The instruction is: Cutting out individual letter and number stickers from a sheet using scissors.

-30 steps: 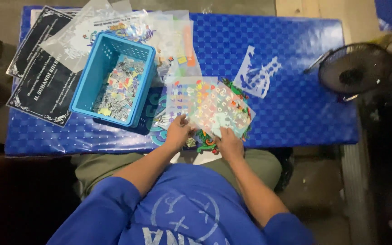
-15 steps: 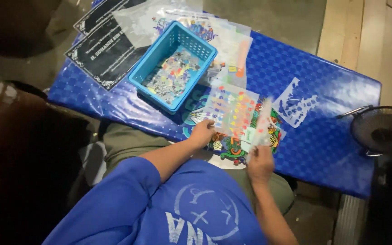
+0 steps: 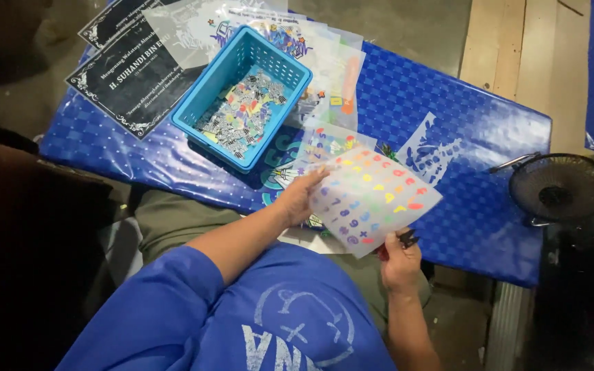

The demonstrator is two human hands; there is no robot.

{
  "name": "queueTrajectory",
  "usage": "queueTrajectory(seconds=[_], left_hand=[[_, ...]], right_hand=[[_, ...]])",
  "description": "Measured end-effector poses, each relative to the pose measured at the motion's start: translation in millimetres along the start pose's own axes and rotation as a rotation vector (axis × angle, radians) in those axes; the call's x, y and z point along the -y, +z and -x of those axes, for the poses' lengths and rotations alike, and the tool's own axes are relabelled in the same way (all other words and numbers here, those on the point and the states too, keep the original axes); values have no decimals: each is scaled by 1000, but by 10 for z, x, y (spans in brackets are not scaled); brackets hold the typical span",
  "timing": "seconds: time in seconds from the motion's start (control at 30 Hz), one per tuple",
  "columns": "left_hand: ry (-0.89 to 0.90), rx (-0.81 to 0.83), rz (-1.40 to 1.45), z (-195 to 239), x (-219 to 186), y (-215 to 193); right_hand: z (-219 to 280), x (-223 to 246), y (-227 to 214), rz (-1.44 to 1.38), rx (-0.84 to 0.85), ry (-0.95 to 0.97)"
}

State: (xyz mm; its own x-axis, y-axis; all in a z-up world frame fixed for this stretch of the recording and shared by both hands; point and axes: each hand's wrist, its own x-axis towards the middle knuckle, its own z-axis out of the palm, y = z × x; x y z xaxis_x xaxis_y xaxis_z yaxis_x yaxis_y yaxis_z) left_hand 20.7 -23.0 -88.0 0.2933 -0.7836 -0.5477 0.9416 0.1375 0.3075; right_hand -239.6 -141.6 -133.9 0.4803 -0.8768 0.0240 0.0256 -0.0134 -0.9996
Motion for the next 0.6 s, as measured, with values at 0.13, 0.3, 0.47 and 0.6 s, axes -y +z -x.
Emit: queueTrajectory(seconds=[0.13, 0.3, 0.47, 0.6], left_hand=[[67, -80, -353, -86, -94, -256], [454, -25, -1202, -650, 123, -1222], [105, -470, -637, -487, 134, -995], [25, -405, -405, -214, -120, -694]], right_hand=[[-25, 159, 186, 307, 19, 105], [-89, -763, -16, 301, 3, 541], [-157, -549, 115, 106, 21, 547], [-223, -579, 74, -56, 53, 575]])
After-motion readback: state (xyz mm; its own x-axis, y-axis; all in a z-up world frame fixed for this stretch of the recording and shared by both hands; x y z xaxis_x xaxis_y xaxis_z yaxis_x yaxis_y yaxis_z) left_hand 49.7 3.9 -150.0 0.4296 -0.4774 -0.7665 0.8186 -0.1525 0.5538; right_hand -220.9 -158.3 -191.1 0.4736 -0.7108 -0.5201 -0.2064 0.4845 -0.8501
